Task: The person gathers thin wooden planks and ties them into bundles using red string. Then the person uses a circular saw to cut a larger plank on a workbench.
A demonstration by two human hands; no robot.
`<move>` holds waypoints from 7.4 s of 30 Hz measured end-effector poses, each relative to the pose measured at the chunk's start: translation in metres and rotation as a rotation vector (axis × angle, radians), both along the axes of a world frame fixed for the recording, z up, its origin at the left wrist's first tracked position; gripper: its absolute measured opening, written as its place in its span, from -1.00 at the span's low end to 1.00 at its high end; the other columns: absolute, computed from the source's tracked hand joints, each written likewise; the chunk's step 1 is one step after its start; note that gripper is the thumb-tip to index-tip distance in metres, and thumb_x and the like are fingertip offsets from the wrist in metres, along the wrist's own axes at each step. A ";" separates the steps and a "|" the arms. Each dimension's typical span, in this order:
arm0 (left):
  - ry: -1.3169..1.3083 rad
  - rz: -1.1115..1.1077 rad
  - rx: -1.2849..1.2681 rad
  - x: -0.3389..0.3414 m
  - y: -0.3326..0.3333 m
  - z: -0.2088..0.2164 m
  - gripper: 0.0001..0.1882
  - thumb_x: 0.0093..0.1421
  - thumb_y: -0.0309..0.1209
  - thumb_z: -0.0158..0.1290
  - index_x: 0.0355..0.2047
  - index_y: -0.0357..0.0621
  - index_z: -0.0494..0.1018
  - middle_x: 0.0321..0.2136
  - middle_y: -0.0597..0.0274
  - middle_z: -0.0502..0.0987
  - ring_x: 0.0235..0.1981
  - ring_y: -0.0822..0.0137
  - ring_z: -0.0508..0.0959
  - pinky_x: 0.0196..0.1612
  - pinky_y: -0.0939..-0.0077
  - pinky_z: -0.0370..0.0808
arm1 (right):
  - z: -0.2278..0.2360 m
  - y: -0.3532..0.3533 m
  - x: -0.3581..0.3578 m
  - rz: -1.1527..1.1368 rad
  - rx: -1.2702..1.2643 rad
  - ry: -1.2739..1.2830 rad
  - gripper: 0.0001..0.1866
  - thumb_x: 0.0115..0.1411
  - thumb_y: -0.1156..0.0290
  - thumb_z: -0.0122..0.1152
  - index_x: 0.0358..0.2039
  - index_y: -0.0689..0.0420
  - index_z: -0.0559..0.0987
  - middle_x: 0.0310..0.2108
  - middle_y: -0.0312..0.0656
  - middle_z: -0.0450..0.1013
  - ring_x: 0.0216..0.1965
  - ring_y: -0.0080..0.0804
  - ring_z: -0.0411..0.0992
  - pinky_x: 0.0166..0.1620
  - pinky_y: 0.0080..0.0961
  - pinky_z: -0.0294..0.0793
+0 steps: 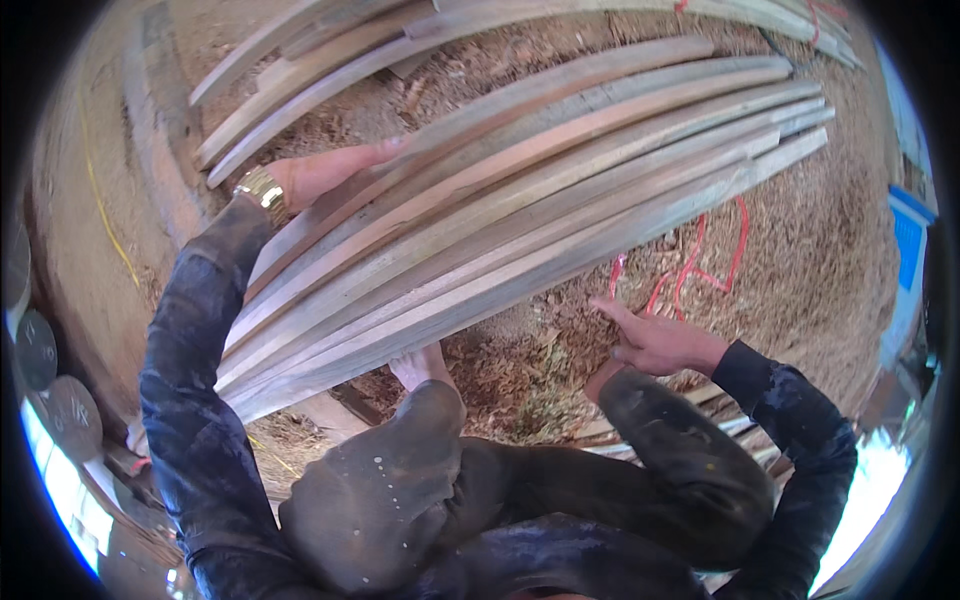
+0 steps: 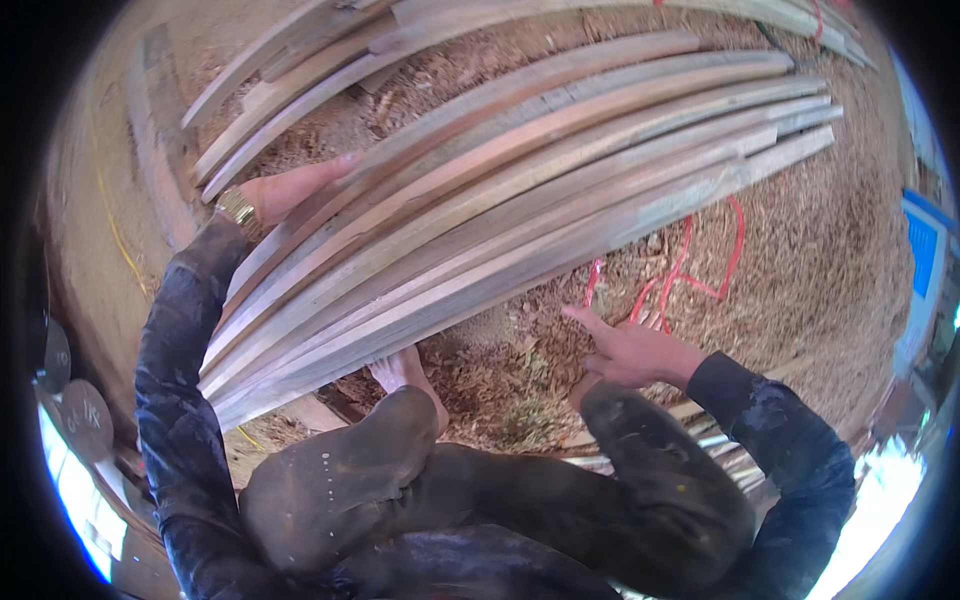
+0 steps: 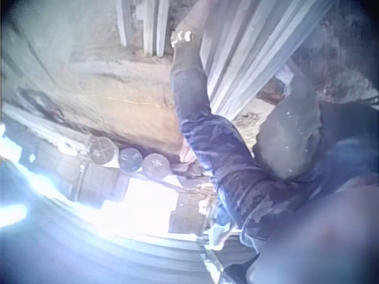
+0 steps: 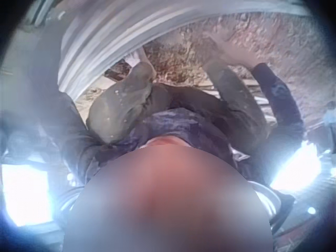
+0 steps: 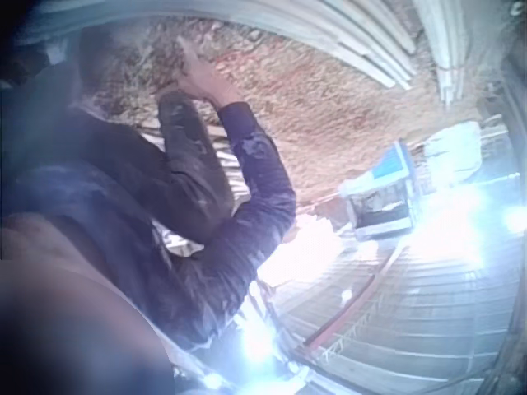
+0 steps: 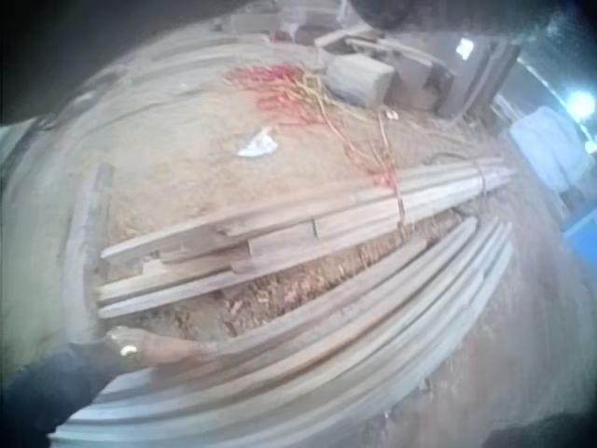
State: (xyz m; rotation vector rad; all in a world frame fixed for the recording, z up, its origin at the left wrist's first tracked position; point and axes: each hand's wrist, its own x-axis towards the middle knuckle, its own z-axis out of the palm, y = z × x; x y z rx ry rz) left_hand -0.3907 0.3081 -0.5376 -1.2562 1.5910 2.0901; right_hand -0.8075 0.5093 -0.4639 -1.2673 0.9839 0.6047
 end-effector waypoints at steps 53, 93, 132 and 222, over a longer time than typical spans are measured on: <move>-0.164 0.002 0.693 0.066 0.025 -0.097 -0.45 0.37 -0.08 -0.10 0.21 -0.22 0.38 0.08 0.12 0.52 0.03 0.38 0.53 0.11 0.45 0.44 | -0.128 0.102 0.229 -0.648 -0.596 -0.294 -0.57 0.28 0.17 0.04 0.12 0.01 0.51 0.11 -0.16 0.44 0.10 -0.17 0.39 0.16 -0.14 0.34; 0.207 0.618 0.363 0.069 0.013 -0.033 -0.41 0.22 -0.31 0.11 0.19 -0.40 0.34 0.01 0.10 0.52 -0.01 0.33 0.51 0.09 0.49 0.41 | -0.102 0.089 0.167 -1.118 0.876 -0.472 -0.44 0.40 0.10 0.01 0.29 0.11 0.25 -0.06 0.11 0.50 -0.05 -0.22 0.51 0.02 -0.24 0.48; 0.576 -0.170 -0.709 -0.136 0.201 0.062 -0.82 -0.02 -0.57 0.18 -0.36 -0.20 0.49 -0.47 0.10 0.45 -0.40 0.04 0.51 -0.34 0.21 0.46 | 0.037 0.134 0.110 -1.179 0.027 -0.247 -0.43 0.48 0.11 -0.20 0.33 0.20 0.11 -0.25 -0.21 0.46 -0.41 -0.61 0.43 -0.37 -0.58 0.44; 0.022 0.211 0.608 0.040 0.030 -0.058 -0.65 0.18 -0.41 0.16 -0.05 -0.34 0.57 -0.28 0.22 0.67 -0.32 0.56 0.60 -0.24 0.64 0.55 | -0.071 0.072 0.183 -0.563 0.404 -0.324 -0.49 0.38 0.05 0.00 0.18 0.14 0.45 0.11 0.06 0.44 0.13 -0.03 0.43 0.16 -0.27 0.39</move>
